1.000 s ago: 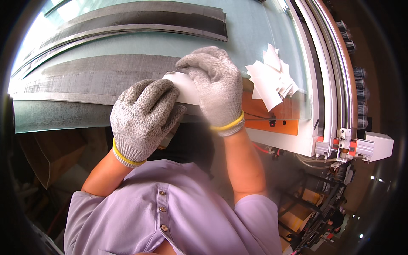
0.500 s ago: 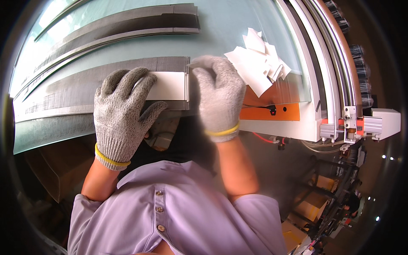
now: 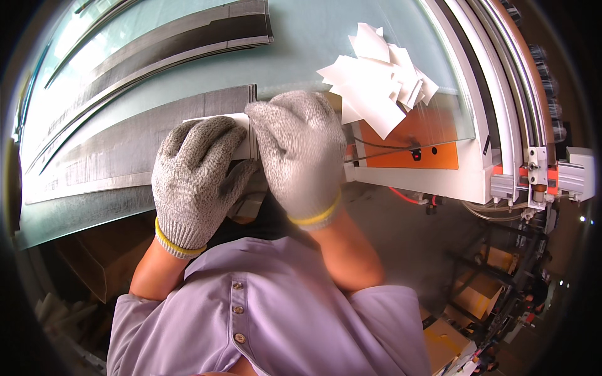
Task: The person peels a protective film from the surface of a metal sheet using gloved hands. They carefully lift the edge of the film and pull it away from the sheet, repeating the process to remove the covering.
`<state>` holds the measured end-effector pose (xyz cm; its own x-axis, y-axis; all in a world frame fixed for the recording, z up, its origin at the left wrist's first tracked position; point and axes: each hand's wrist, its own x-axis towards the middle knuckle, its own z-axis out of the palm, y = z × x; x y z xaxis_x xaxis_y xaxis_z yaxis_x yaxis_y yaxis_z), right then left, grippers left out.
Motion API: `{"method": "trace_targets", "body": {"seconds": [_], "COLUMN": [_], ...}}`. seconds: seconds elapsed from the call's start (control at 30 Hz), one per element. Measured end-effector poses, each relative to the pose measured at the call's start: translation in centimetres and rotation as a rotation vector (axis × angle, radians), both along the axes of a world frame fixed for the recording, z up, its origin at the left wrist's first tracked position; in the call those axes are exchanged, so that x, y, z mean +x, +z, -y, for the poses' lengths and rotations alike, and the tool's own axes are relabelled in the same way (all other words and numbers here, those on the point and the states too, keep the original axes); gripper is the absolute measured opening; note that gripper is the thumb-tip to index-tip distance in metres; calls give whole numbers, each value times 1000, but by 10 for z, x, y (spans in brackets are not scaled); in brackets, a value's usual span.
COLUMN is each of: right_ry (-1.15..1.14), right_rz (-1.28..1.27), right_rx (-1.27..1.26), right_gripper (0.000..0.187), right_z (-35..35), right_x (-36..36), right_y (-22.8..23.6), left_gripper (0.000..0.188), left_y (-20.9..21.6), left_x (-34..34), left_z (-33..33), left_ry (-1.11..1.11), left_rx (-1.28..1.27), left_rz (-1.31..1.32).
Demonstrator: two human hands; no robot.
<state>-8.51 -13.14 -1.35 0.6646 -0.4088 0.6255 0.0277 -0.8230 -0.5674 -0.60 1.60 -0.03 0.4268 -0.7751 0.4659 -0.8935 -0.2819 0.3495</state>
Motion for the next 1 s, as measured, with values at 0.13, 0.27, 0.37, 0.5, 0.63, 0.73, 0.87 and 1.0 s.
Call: {"method": "trace_targets", "body": {"seconds": [0.13,0.27,0.37,0.5,0.63,0.73,0.87,1.0], "right_ry": [85,85,15,-5,-13,-28,-3,-1], "right_rz": [14,15,14,11,7,6,15,9], "right_rx": [-87,-55,14,-19,21,-4,-10,-34], "right_gripper": [24,26,26,24,25,26,26,27], "right_z": [3,3,3,3,2,3,3,3], "right_x": [-4,-7,-7,-6,-6,-5,-5,-6], "right_y": [-1,-3,-9,-8,-8,-8,-8,-9], "left_gripper": [41,44,45,45,45,45,46,46], "left_y": [-1,-1,-2,1,1,3,2,1], "left_x": [0,1,-2,-2,-2,-2,-2,-2], "left_z": [-2,-2,-1,1,1,1,1,0], "left_ry": [-2,2,73,82,85,81,82,80], "left_rx": [-8,-12,-13,2,4,13,20,10], "left_rz": [11,-11,-7,6,9,5,1,9]}}
